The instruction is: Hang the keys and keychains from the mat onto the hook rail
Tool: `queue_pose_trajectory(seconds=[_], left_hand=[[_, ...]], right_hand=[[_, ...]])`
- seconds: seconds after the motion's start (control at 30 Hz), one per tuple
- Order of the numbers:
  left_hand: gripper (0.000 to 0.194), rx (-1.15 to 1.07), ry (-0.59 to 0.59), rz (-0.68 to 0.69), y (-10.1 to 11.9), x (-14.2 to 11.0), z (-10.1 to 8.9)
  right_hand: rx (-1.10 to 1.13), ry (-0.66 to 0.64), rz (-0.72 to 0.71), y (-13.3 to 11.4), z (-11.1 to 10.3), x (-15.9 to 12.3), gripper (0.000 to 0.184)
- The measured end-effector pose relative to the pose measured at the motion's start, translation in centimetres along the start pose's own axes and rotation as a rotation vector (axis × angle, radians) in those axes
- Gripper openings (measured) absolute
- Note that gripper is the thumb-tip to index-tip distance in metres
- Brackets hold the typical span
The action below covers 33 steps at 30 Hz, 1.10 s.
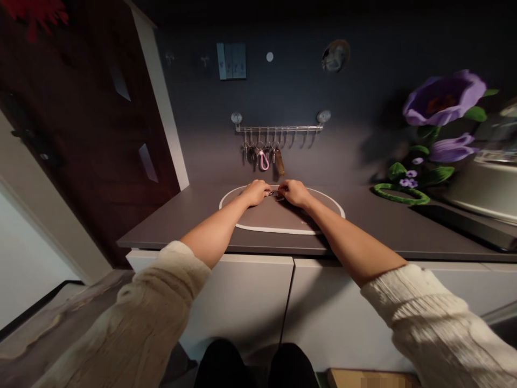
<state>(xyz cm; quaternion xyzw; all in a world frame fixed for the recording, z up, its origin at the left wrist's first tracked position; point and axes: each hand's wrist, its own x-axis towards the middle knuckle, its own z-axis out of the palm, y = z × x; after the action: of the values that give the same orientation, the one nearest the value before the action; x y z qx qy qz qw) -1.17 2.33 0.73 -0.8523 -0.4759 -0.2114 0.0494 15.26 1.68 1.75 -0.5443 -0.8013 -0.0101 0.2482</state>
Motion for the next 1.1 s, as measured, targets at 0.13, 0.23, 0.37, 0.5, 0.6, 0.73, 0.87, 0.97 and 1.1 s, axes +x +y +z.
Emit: queue_pose_trajectory(seconds=[0.13, 0.23, 0.37, 0.5, 0.6, 0.73, 0.87, 0.97, 1.1], left_hand=[[0.022, 0.023, -0.019, -0.007, 0.2, 0.1, 0.2], [0.019, 0.050, -0.035, -0.033, 0.3, 0.2, 0.3], [0.016, 0.076, -0.054, -0.064, 0.3, 0.3, 0.1], [0.012, 0.083, -0.062, -0.072, 0.4, 0.0, -0.4], [0.011, 0.075, -0.041, -0.063, 0.4, -0.2, -0.8], [0.010, 0.045, 0.018, -0.067, 0.0, -0.3, -1.2], [0.012, -0.044, 0.069, -0.080, -0.5, 0.0, -1.4], [0.012, -0.141, 0.089, -0.076, -0.4, 0.1, -1.7], [0.013, -0.281, 0.107, -0.137, 0.0, 0.0, -1.9]], right_hand=[[-0.051, -0.013, 0.001, -0.2, 0.1, 0.2, 0.021], [-0.069, -0.019, 0.002, -0.3, 0.1, 0.4, 0.021], [-0.065, -0.024, -0.015, -0.3, 0.2, 0.7, 0.018], [-0.085, -0.024, -0.041, -0.1, 0.5, 0.9, 0.019], [-0.092, -0.020, -0.050, -0.2, 0.6, 1.0, 0.020], [-0.093, -0.023, -0.049, -0.4, 0.5, 1.0, 0.019], [-0.076, -0.026, -0.037, -0.6, 0.4, 0.9, 0.020], [-0.081, -0.034, -0.033, -0.7, 0.2, 0.8, 0.022], [-0.094, -0.036, -0.021, -0.8, 0.0, 0.7, 0.023]])
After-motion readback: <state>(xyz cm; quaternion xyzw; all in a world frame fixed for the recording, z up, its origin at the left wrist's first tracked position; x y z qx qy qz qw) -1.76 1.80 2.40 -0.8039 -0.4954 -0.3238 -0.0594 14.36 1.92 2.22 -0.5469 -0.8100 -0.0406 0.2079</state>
